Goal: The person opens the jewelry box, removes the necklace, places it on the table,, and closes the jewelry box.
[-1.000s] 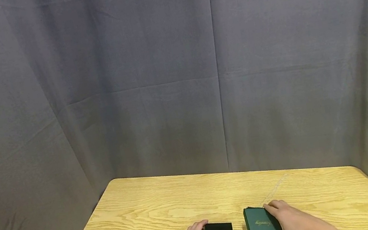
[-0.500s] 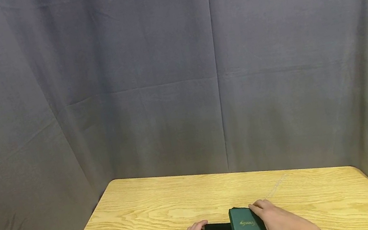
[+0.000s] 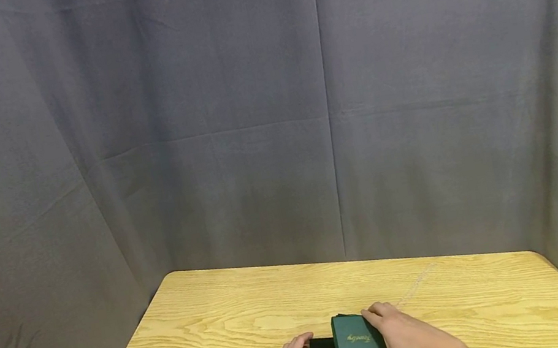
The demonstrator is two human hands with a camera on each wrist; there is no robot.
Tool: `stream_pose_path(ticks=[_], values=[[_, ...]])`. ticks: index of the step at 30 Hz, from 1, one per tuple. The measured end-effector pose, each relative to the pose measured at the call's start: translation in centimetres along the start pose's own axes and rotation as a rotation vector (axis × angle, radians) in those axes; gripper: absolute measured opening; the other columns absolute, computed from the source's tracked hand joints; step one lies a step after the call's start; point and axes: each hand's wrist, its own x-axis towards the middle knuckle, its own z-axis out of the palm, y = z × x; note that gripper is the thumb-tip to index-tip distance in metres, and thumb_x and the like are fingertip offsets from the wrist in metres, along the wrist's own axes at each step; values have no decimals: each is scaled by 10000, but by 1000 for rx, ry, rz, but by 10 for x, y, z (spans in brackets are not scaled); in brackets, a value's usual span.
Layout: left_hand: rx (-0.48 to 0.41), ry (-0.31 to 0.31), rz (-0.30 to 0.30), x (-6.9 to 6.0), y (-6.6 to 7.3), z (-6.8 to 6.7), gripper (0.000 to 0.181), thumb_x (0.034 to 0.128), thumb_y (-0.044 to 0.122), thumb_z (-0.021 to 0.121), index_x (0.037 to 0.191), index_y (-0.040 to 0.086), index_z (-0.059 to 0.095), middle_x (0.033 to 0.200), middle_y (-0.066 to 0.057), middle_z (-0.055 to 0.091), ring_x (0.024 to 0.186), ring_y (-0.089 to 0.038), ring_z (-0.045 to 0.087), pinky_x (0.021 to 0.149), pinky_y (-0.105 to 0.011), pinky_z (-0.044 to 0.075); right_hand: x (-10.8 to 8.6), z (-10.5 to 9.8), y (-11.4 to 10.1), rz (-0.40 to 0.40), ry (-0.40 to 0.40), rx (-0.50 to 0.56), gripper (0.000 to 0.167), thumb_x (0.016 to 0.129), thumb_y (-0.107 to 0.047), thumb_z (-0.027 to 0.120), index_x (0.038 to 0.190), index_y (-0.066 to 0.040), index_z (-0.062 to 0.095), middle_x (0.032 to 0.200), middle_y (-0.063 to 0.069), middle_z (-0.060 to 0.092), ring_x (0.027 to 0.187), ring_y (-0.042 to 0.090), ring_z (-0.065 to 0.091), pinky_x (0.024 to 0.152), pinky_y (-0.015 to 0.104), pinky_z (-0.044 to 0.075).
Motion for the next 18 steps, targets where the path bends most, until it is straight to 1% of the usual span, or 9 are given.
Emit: stream_pose_path(ticks=[5,10,14,18], values=[[14,10,0,1,0,1,907,712,333,840,1414,20,358,1298,-95,468,1148,-296,437,886,-404,432,3,2,-2,-7,-5,-13,962,712,-636,701,1351,42,461,1241,101,474,1085,237,470,818,379,475],[-4,3,-16,2,1,1,895,714,344,838,1411,40,366,1287,-76,468,1144,-300,432,879,-420,432,7,4,-3,-25,5,-31,980,711,-666,683,1344,50,469,1242,107,483,1100,238,468,849,391,471],[-10,0,-21,1,1,1,886,713,344,839,1406,48,371,1282,-70,464,1142,-303,428,876,-425,432,9,7,-5,-32,2,-29,1002,705,-694,667,1346,51,468,1227,99,488,1080,224,467,839,384,472],[-8,3,-12,1,0,0,889,712,346,839,1406,46,371,1284,-72,458,1140,-305,426,879,-423,429,11,9,-9,-29,-3,-12,993,701,-689,672,1346,40,473,1208,84,488,1036,201,473,793,369,475]])
